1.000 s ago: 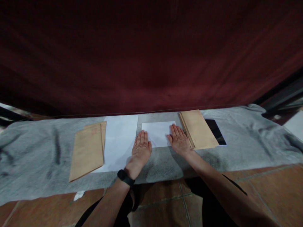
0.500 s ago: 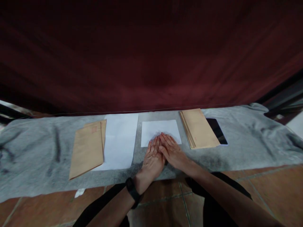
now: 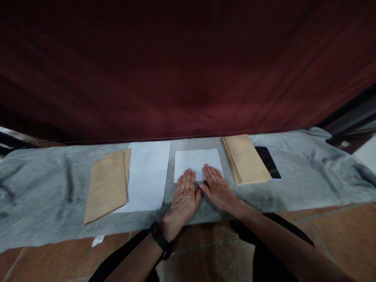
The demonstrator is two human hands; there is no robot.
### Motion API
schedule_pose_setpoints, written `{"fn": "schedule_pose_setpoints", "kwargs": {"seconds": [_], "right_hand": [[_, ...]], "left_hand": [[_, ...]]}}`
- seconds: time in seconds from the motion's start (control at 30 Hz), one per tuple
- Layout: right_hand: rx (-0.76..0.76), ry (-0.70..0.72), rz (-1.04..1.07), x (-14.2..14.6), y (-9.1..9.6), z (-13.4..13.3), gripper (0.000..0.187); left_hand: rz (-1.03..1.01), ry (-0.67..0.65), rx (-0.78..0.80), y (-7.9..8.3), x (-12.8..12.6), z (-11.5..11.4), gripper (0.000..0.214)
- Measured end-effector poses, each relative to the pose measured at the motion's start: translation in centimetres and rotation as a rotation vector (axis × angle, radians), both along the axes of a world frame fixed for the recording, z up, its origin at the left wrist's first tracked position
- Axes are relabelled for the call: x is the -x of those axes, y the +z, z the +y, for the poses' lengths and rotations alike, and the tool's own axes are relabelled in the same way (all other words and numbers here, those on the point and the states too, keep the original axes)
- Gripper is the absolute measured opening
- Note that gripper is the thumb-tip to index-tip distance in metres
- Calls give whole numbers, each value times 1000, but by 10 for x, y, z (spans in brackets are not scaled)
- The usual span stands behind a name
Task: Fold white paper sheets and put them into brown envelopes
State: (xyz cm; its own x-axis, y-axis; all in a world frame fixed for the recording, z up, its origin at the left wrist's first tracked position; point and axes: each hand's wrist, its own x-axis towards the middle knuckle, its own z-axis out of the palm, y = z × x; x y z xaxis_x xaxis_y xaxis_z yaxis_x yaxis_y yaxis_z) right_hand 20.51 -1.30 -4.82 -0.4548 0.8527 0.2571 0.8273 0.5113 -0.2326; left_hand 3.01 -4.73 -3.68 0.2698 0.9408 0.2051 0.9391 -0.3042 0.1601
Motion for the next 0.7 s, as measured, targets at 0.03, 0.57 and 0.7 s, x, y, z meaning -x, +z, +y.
{"fn": "schedule_pose_setpoints", "kwargs": {"seconds": [0.03,0.57,0.7], "right_hand": [[-13,-15,-6,-2,-1,0,67],[-90,-208,-60,-18,-5,2,69],[-88,-188,-30,-13,5,7,66]], "left_hand": [[8,16,6,0,1,0,64],[85,242,54,13,8,6,64],[68,209,1,15,5,15,60]]}}
